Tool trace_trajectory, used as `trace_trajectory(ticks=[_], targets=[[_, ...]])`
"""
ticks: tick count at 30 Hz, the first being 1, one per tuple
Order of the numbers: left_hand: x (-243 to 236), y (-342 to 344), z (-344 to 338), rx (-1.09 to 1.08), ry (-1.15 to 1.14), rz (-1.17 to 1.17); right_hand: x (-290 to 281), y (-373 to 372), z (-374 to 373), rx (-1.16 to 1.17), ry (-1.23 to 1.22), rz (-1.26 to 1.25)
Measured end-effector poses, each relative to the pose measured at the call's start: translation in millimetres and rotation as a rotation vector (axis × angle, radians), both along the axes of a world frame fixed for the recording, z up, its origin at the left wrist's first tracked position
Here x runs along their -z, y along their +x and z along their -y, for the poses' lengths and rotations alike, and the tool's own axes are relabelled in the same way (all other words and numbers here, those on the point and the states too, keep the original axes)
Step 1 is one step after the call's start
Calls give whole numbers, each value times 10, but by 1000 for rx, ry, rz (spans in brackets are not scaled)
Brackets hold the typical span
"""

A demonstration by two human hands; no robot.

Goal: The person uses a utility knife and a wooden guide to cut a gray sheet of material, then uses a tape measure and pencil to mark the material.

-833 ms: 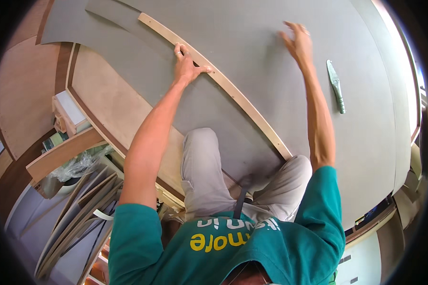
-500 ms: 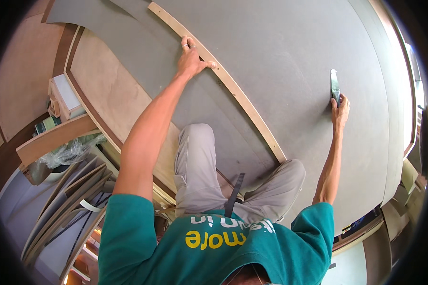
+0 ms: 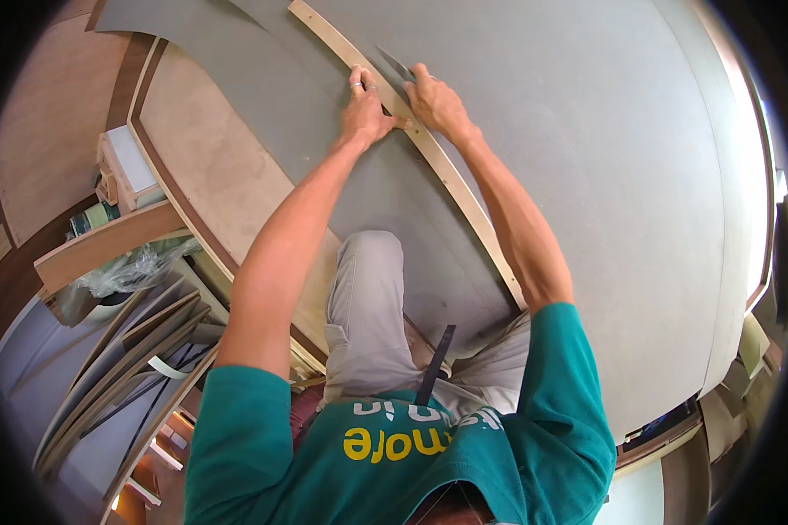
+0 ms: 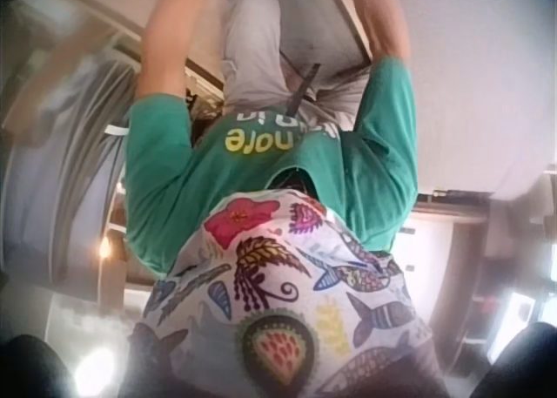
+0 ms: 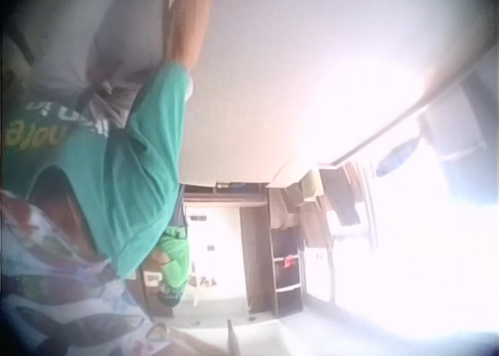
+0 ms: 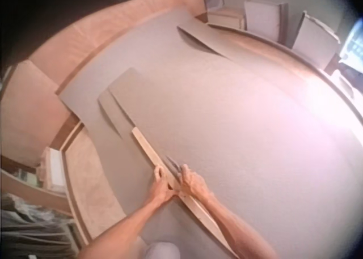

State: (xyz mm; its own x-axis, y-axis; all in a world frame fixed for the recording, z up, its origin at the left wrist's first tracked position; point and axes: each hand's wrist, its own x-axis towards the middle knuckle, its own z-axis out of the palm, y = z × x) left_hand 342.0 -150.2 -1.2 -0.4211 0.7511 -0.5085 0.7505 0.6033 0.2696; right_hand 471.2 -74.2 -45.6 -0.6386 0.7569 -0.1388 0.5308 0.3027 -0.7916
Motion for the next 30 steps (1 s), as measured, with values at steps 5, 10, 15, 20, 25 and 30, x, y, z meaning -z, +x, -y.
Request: trace_trajectory(ticks=[5,10,15,20,25,30], targets=[[-61,29,27,-41,9,14,-4,-427,-106,-91,-16,37],[18,4,17,20,46,-2,302,-488,-239,3,-86,-47],[20,-32,58,-4,68,18,81,-336,-230,132,-246,-217],[19,-29,40,-29,42,40,7,-335,-219,3,-71,62],[23,-25,56,-23,51,4,-85,-462,-210,-93,-28,140],[86,-50,94,25,101,-33,-97,-668,-193,-113,11,128]])
